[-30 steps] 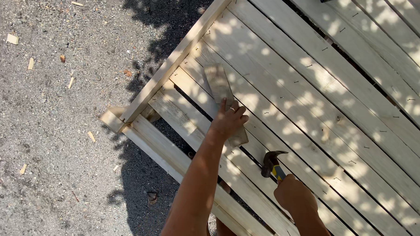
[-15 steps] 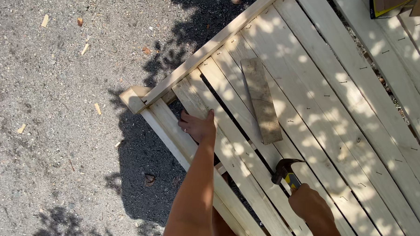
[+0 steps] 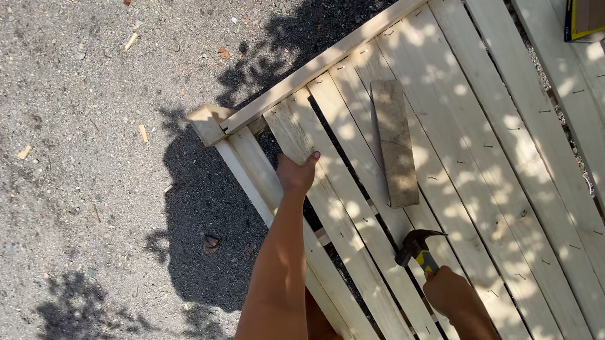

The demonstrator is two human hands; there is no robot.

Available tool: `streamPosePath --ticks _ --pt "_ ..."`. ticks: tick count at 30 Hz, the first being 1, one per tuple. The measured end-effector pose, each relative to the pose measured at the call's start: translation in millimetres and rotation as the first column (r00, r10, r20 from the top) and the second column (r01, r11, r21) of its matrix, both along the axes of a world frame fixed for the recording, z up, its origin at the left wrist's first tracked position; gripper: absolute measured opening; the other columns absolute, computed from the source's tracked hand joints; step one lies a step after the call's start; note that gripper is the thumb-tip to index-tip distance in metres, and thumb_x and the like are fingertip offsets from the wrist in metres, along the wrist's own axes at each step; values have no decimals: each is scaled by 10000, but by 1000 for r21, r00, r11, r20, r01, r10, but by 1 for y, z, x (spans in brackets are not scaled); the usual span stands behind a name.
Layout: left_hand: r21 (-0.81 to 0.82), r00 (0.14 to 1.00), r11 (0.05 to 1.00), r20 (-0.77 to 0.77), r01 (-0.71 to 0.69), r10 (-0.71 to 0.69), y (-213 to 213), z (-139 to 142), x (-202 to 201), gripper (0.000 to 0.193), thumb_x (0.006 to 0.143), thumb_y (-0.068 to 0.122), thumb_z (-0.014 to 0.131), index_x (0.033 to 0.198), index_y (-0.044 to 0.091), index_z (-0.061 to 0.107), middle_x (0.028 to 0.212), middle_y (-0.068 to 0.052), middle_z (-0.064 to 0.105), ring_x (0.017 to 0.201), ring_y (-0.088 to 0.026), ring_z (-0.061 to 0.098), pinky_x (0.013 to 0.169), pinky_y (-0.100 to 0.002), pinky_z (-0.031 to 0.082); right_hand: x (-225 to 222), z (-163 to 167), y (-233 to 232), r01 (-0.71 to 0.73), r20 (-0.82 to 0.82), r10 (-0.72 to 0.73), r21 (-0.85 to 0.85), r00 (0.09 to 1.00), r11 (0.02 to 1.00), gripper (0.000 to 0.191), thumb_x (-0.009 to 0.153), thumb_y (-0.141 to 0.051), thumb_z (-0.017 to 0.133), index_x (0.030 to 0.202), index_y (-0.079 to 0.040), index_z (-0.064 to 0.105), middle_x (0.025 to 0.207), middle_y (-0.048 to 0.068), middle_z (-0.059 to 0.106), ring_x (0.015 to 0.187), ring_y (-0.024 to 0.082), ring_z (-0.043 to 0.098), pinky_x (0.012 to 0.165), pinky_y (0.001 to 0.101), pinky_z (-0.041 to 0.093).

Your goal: The person hammers nails into a slatted wooden frame structure outdoors, using a claw hammer to drive nails flush into the planks. They hold a small wooden block at times, reposition around the frame, and take nails from an open cardboard box on the structure.

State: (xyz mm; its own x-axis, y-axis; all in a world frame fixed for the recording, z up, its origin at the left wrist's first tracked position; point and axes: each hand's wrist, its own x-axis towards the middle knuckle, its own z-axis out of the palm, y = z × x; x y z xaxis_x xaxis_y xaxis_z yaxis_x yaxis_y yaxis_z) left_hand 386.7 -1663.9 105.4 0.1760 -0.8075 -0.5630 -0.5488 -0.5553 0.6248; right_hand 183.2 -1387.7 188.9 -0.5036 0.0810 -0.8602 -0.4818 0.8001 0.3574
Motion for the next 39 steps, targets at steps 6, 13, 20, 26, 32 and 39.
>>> streamPosePath --ticks 6,13,20,26,32,39 --pt "-19 999 1000 35 -13 13 10 -12 -9 904 703 457 909 1249 -98 450 1214 -301 644 1116 -454 664 965 -470 558 -3 -11 30 1 -6 -1 -55 1000 998 477 1047 -444 433 1193 -33 625 951 185 783 815 319 780 803 489 581" --pt "10 972 1000 237 2 -5 16 -2 -23 1171 764 476 899 1435 -128 154 1428 -383 251 1304 -497 436 1003 -461 528 -2 10 39 267 81 -258 -143 963 953 455 1005 -468 569 1033 -20 642 709 123 613 597 253 598 601 441 504" --pt "8 951 997 299 80 -79 18 0 -32 1171 809 497 843 1491 -112 111 1423 -371 277 1272 -491 490 997 -460 546 -7 32 17 406 60 -503 -674 862 617 395 996 -395 644 1022 -6 705 639 94 585 535 187 508 512 383 447" --pt "-103 991 994 124 -31 44 2 -10 -10 890 781 458 882 1347 -74 448 1295 -238 552 1187 -386 570 961 -462 522 -42 -31 -41 -169 -345 -280 -848 896 503 402 1016 -318 667 1262 -10 589 865 141 712 773 334 690 757 467 531" --pt "60 947 993 -301 -103 116 -4 -7 12 421 905 311 775 1179 12 660 1085 -110 729 928 -228 666 815 -401 534 -46 -70 -71 -276 -449 -252 -814 857 511 453 973 -212 728 1312 12 527 1187 237 608 1103 438 593 924 534 478" --pt "-74 978 997 -204 30 -44 -19 -7 19 387 846 294 816 1069 1 697 957 -94 750 835 -224 701 779 -385 551 0 -73 -104 -468 -503 -102 -848 858 250 628 938 -218 786 1435 11 478 1405 238 433 1274 413 450 1068 522 437"
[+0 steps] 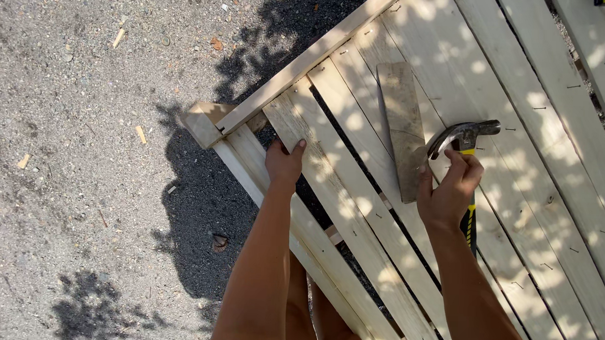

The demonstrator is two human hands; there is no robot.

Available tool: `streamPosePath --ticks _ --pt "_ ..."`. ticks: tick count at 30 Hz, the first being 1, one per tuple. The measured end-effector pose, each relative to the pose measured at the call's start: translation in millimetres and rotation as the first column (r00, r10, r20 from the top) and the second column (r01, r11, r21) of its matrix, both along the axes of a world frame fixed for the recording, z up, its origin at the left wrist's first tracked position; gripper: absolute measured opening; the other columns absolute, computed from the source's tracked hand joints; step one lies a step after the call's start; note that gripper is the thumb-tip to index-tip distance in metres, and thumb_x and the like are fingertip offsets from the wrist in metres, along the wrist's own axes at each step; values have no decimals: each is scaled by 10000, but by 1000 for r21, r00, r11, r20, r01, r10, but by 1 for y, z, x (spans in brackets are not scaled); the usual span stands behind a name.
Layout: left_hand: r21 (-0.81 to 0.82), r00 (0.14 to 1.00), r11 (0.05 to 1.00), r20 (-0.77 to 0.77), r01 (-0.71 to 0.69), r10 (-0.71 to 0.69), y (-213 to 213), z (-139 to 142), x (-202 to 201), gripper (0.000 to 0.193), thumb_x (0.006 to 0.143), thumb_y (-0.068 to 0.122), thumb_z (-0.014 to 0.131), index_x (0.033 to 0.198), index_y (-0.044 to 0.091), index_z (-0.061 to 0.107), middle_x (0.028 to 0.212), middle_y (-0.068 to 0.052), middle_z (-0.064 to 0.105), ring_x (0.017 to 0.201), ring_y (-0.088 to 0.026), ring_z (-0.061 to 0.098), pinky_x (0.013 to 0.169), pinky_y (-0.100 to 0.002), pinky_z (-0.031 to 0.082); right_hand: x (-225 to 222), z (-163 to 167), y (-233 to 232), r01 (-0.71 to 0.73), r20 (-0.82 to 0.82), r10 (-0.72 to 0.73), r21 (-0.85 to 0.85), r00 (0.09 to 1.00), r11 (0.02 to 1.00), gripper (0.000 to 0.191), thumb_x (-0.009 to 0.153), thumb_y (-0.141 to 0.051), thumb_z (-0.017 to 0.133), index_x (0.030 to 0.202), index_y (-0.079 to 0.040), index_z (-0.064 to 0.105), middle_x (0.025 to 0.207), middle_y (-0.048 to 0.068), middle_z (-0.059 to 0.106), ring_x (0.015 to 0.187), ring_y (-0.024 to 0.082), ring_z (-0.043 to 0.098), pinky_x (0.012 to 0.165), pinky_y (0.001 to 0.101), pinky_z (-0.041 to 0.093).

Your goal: The person hammers nails into a slatted wooden frame structure outdoors, using a claw hammer to drive nails flush into the planks. They hold a small wooden block at times, reposition around the frame, and take nails from an open cardboard box on the structure.

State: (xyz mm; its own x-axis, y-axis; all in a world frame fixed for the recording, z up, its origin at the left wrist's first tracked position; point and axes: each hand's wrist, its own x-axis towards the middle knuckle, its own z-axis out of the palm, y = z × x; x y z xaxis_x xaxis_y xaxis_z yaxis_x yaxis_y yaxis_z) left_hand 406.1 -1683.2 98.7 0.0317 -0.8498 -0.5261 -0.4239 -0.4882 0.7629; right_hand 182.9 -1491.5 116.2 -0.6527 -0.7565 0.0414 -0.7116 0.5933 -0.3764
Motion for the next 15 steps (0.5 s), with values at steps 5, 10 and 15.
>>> streamPosePath --ticks 5,10,15 --pt "118 989 990 125 70 -85 -5 6 10 429 854 357 815 1062 5 686 930 -124 735 818 -257 695 759 -396 556 18 0 -52 -131 -5 142 359 990 924 969 635 -319 958 1393 25 463 1307 298 430 1200 466 401 1002 537 396" --pt "95 997 994 51 53 -58 -5 7 15 436 814 345 836 1036 14 661 879 -98 729 780 -240 697 730 -387 560 -9 21 -67 -142 307 32 343 951 928 829 664 -113 804 1420 -35 474 1148 192 602 1070 352 575 946 475 453" --pt "131 995 989 58 74 -83 -3 7 19 415 816 332 849 1009 5 680 851 -113 721 745 -238 672 705 -379 551 -24 53 -76 -252 798 -230 427 557 868 727 732 -96 642 1452 -125 546 1103 177 702 983 271 677 877 430 527"
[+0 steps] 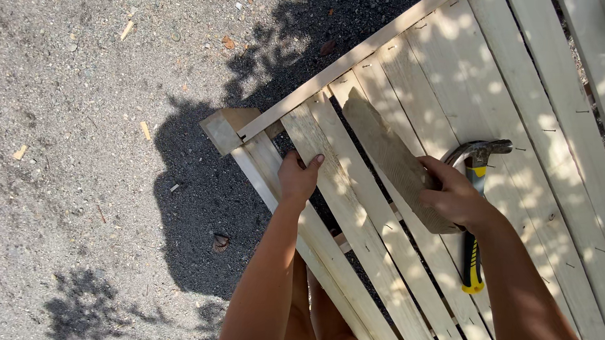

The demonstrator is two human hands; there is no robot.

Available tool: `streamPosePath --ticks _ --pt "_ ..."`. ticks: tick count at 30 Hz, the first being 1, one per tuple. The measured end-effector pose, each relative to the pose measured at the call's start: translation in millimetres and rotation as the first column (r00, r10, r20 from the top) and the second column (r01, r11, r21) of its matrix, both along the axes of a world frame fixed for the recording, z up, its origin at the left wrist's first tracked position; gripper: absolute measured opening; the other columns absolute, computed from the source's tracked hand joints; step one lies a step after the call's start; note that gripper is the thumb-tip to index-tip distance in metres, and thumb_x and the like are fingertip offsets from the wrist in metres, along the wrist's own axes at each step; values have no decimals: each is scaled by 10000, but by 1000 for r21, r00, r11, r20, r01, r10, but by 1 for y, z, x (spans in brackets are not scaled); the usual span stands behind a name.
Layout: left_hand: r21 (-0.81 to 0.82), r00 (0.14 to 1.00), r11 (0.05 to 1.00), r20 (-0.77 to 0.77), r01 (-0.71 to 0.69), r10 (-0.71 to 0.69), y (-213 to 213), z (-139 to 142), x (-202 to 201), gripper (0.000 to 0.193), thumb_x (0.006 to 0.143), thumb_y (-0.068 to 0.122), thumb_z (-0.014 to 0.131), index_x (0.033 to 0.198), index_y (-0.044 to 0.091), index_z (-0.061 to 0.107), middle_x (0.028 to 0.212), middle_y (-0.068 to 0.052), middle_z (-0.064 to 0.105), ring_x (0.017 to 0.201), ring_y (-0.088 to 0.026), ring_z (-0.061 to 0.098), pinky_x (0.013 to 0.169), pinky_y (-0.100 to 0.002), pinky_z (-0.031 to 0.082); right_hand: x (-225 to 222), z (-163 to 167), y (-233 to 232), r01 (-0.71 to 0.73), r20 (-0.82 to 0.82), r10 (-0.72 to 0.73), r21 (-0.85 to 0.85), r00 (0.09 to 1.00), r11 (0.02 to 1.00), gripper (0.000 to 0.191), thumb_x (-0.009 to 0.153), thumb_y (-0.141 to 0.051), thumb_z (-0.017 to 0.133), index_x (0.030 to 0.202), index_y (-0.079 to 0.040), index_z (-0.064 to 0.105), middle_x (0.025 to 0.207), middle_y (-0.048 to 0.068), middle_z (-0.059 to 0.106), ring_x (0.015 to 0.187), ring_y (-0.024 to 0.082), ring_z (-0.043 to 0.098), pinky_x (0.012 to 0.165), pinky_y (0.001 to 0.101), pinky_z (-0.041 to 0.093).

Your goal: The person hammers nails into a slatted wooden frame structure outdoors, using a claw hammer to drive nails flush into the planks. They hold a small wooden block at times, reposition around the frame, and take nails from an open cardboard box on the structure.

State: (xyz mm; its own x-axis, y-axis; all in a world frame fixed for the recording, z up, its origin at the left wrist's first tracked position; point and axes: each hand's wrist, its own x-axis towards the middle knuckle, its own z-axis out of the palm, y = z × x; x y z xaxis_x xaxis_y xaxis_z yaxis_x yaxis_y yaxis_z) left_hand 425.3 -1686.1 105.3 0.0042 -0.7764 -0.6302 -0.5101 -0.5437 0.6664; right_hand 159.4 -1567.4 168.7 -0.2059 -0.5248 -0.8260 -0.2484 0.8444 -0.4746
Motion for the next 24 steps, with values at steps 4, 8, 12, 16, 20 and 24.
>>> streamPosePath --ticks 4,8,12,16,20,24 --pt "21 1000 1000 29 10 -11 -4 6 1 442 788 344 877 991 -3 695 814 -120 725 717 -244 665 694 -375 550 6 6 -61 -304 -15 311 177 950 936 680 744 -108 587 1424 -147 594 1269 88 727 1128 218 680 989 379 496" --pt "-25 1000 1000 20 8 -7 -10 10 1 409 768 345 878 954 15 724 780 -88 734 694 -226 694 690 -367 560 33 14 -128 -524 -110 599 377 793 764 652 772 -144 583 1417 -231 620 1349 46 675 1217 235 637 1039 425 471" --pt "-14 999 1000 38 1 0 -14 12 2 397 757 337 879 950 24 728 781 -90 741 702 -232 711 701 -369 564 61 37 -181 -649 -215 799 485 561 586 517 786 -160 658 1301 -195 688 1278 92 726 1144 293 702 985 469 532" --pt "-48 999 999 35 -20 22 -17 11 6 393 755 323 876 943 17 716 775 -119 733 703 -278 705 700 -386 564 105 67 -197 -765 -309 892 466 329 444 301 826 -187 680 1090 -101 795 1100 148 785 995 315 754 844 461 587" --pt "12 992 998 108 64 -64 -23 11 12 441 774 351 893 898 -22 695 805 -168 721 752 -350 697 717 -444 549 160 75 -175 -815 -403 887 422 226 399 228 805 -115 694 1005 -53 783 1045 153 726 896 332 757 716 453 622" --pt "1 994 999 101 38 -38 -26 1 11 413 753 340 888 916 2 716 845 -179 740 803 -369 719 759 -457 556 135 78 -150 -677 -304 839 497 450 543 458 742 -85 678 1194 -13 659 1041 165 763 927 324 756 787 453 591"
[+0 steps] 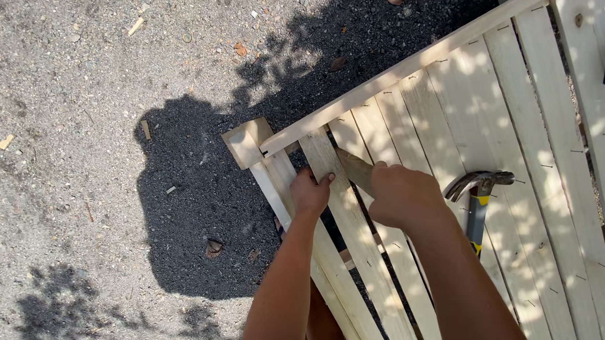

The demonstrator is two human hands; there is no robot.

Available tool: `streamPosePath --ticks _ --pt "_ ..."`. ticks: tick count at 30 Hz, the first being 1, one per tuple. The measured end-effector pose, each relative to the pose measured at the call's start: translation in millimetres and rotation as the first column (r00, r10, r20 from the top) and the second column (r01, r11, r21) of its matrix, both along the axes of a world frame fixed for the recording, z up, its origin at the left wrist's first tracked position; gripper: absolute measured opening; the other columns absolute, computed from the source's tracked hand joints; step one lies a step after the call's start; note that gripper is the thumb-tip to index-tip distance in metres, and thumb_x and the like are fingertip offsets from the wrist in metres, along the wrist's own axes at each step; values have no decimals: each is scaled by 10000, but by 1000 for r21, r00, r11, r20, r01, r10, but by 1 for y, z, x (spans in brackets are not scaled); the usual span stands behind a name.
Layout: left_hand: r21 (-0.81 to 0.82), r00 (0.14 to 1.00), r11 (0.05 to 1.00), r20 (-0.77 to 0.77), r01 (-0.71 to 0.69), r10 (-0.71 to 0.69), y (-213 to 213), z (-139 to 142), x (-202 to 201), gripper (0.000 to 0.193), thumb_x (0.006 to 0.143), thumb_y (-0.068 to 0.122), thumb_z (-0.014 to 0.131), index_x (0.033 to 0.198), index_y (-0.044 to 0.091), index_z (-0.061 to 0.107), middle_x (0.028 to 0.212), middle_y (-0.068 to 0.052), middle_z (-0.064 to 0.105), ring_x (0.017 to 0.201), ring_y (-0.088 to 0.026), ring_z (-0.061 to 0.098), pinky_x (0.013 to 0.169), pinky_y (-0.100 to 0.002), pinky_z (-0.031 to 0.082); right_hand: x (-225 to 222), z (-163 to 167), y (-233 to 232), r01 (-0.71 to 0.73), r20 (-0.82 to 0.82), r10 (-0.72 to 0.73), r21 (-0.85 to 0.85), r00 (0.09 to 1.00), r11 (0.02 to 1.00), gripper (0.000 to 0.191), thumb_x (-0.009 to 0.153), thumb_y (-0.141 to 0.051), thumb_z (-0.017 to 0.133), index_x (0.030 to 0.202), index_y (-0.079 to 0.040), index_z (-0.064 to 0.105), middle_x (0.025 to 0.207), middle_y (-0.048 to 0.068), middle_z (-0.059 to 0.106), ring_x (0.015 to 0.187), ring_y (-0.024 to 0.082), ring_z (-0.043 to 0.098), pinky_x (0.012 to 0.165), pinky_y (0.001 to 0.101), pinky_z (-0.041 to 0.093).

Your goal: The person hammers nails into a slatted wooden frame structure outdoors, using a claw hammer to drive nails flush into the planks. They hold a small wooden block at times, reposition around the frame, and take nails from an open cardboard box on the structure.

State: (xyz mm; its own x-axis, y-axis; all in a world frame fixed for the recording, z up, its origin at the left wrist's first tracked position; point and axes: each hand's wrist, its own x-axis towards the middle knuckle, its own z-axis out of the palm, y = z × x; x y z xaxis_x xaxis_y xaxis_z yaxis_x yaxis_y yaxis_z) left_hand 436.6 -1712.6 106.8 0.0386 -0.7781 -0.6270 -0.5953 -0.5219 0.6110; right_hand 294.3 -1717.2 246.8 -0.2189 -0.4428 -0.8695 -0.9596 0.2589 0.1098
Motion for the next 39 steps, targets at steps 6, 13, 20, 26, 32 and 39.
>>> streamPosePath --ticks 6,13,20,26,32,39 --pt "5 998 998 3 -57 57 7 -12 -6 402 772 316 869 941 -9 702 868 -204 739 832 -393 720 779 -464 553 -59 15 50 487 226 -432 -383 873 785 662 707 -131 789 1349 -198 643 1141 108 762 929 282 737 809 444 564" --pt "16 997 997 17 -74 73 12 -12 -11 368 787 279 819 1043 34 724 867 -200 748 832 -397 721 785 -473 550 27 13 89 336 327 -78 -917 942 215 338 750 -145 932 1023 -52 757 821 76 755 627 162 684 584 282 537" --pt "-40 991 998 123 -46 51 24 -25 -25 377 800 299 840 977 -12 721 958 -206 744 904 -396 712 834 -472 557 -2 31 197 575 590 -453 -796 668 -189 303 930 -89 856 1137 39 676 994 87 733 857 98 684 833 269 578" --pt "-139 964 988 263 65 -26 41 -12 -32 385 932 212 674 1257 25 585 1177 -184 642 1044 -386 661 839 -493 557 -68 -25 238 501 908 -420 -364 2 -786 340 985 -90 847 1202 62 634 993 75 633 898 120 628 831 293 587" --pt "-395 898 818 319 417 -304 38 24 -27 338 896 139 634 1233 117 612 1277 -115 571 1153 -361 612 875 -489 534 -83 -46 215 761 895 -231 161 -381 -629 481 900 -18 606 1377 -83 598 1211 141 690 1045 242 684 873 387 578" --pt "-666 815 478 401 573 -419 -19 33 -64 525 729 121 706 1237 63 585 1308 -164 552 1162 -398 594 908 -491 545 -104 0 124 793 158 -864 -499 479 348 614 884 -280 640 1491 -285 550 1144 183 743 1078 400 693 934 472 540"
